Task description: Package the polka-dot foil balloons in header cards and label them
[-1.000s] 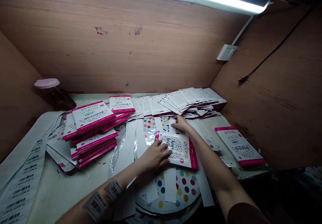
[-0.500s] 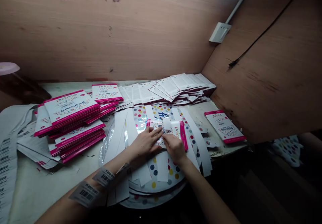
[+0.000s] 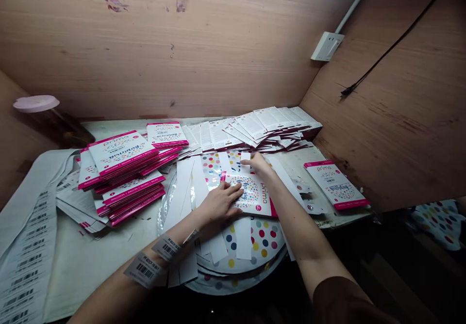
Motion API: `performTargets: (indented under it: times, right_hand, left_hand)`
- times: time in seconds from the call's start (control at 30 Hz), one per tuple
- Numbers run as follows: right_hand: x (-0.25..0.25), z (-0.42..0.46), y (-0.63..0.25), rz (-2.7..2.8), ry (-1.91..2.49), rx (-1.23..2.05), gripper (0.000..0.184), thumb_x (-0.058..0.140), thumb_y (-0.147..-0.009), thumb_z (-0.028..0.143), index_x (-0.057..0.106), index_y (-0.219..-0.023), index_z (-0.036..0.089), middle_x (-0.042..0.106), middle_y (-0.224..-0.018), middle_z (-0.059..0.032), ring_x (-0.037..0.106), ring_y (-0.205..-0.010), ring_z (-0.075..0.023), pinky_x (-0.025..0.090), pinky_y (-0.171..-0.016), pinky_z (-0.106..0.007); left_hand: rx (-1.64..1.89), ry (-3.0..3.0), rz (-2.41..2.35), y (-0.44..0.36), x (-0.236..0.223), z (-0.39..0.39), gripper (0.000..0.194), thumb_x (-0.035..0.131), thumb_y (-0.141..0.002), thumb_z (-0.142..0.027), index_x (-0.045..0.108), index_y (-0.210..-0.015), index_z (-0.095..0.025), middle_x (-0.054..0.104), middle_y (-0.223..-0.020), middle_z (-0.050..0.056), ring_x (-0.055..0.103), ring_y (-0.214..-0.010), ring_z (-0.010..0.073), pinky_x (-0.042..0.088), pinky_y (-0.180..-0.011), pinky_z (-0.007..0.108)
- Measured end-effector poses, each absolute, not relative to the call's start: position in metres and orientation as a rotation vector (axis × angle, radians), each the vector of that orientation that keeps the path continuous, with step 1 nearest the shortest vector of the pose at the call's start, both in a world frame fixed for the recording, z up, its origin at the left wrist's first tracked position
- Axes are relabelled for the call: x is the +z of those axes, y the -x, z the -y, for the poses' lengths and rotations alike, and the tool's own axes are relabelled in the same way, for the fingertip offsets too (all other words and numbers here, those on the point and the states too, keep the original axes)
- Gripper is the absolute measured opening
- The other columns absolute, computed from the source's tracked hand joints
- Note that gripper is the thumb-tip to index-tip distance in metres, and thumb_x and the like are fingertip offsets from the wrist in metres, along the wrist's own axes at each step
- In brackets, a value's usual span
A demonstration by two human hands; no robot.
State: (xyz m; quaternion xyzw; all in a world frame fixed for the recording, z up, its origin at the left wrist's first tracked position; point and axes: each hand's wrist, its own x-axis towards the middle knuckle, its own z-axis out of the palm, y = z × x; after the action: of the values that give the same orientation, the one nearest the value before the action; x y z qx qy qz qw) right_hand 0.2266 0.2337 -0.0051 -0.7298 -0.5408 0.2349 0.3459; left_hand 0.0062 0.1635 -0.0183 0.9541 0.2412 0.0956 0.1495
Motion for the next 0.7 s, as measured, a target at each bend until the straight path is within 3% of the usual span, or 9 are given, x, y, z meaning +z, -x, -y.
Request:
performTargets:
  times: [0.13,0.23,0.3,0.4,0.47,0.6,0.7]
  right_hand:
    - [0.003,-0.215,-0.218,1.512,1.763,0.617,0.013,0.065,-0.085,0.027,0.068,-0.087,0.014,0.069,-0.078,-0.0027,0.065,-0.070,-0.0165,0.054,-0.068,-0.032]
    - [0.000,-0.165,-0.209,1.607,1.650,0.541,0.009,0.062,-0.083,0.020,0.072,-0.082,0.019,0.072,-0.082,-0.0047,0.067,-0.078,-0.0207,0.055,-0.076,-0.037]
    - [-0.008,-0.128,-0.198,1.668,1.590,0.488,0.014,0.059,-0.084,0.019,0.072,-0.083,0.021,0.073,-0.089,-0.0065,0.068,-0.091,-0.0240,0.054,-0.086,-0.043]
    - [-0.020,-0.077,-0.182,1.741,1.524,0.432,0.020,0.054,-0.088,0.018,0.072,-0.093,0.022,0.073,-0.104,-0.0099,0.063,-0.111,-0.0278,0.048,-0.100,-0.051]
    - [-0.021,-0.048,-0.177,1.832,1.459,0.353,0.021,0.052,-0.090,0.018,0.070,-0.100,0.022,0.071,-0.110,-0.0107,0.062,-0.113,-0.0277,0.048,-0.100,-0.052]
    - [-0.014,-0.002,-0.176,2.178,1.327,0.288,0.013,0.065,-0.086,0.028,0.067,-0.098,0.023,0.069,-0.102,-0.0098,0.064,-0.095,-0.0275,0.058,-0.080,-0.045]
    - [-0.016,0.015,-0.174,2.330,1.247,0.125,0.020,0.060,-0.087,0.023,0.066,-0.105,0.019,0.070,-0.106,-0.0128,0.066,-0.098,-0.0294,0.058,-0.082,-0.045]
  left_hand:
    - [0.298,-2.706,-0.742,-0.005,-0.020,-0.162,0.061,0.061,-0.086,-0.050,0.048,-0.137,-0.019,0.047,-0.146,0.012,0.046,-0.122,0.0365,0.045,-0.099,0.051]
    - [0.389,-2.633,-0.830,-0.006,-0.023,-0.163,0.087,0.066,-0.081,-0.054,0.027,-0.149,-0.016,0.031,-0.155,0.019,0.040,-0.131,0.0383,0.044,-0.100,0.052]
    - [0.379,-2.639,-0.805,-0.007,-0.024,-0.165,0.098,0.066,-0.080,-0.055,0.014,-0.154,-0.018,0.026,-0.158,0.017,0.042,-0.129,0.0376,0.045,-0.098,0.051]
    - [0.270,-2.717,-0.707,-0.009,-0.023,-0.167,0.076,0.058,-0.086,-0.054,0.033,-0.149,-0.020,0.040,-0.152,0.012,0.048,-0.119,0.0357,0.046,-0.095,0.049]
    - [0.237,-2.751,-0.686,-0.009,-0.022,-0.168,0.064,0.055,-0.088,-0.055,0.047,-0.142,-0.020,0.044,-0.149,0.011,0.048,-0.116,0.0359,0.047,-0.092,0.048]
    - [0.234,-2.777,-0.688,-0.009,-0.019,-0.166,0.065,0.057,-0.087,-0.055,0.048,-0.141,-0.019,0.045,-0.150,0.007,0.047,-0.111,0.0363,0.048,-0.086,0.047]
    - [0.214,-2.799,-0.691,-0.009,-0.016,-0.165,0.063,0.057,-0.087,-0.054,0.049,-0.141,-0.021,0.044,-0.151,0.002,0.046,-0.108,0.0356,0.048,-0.081,0.044]
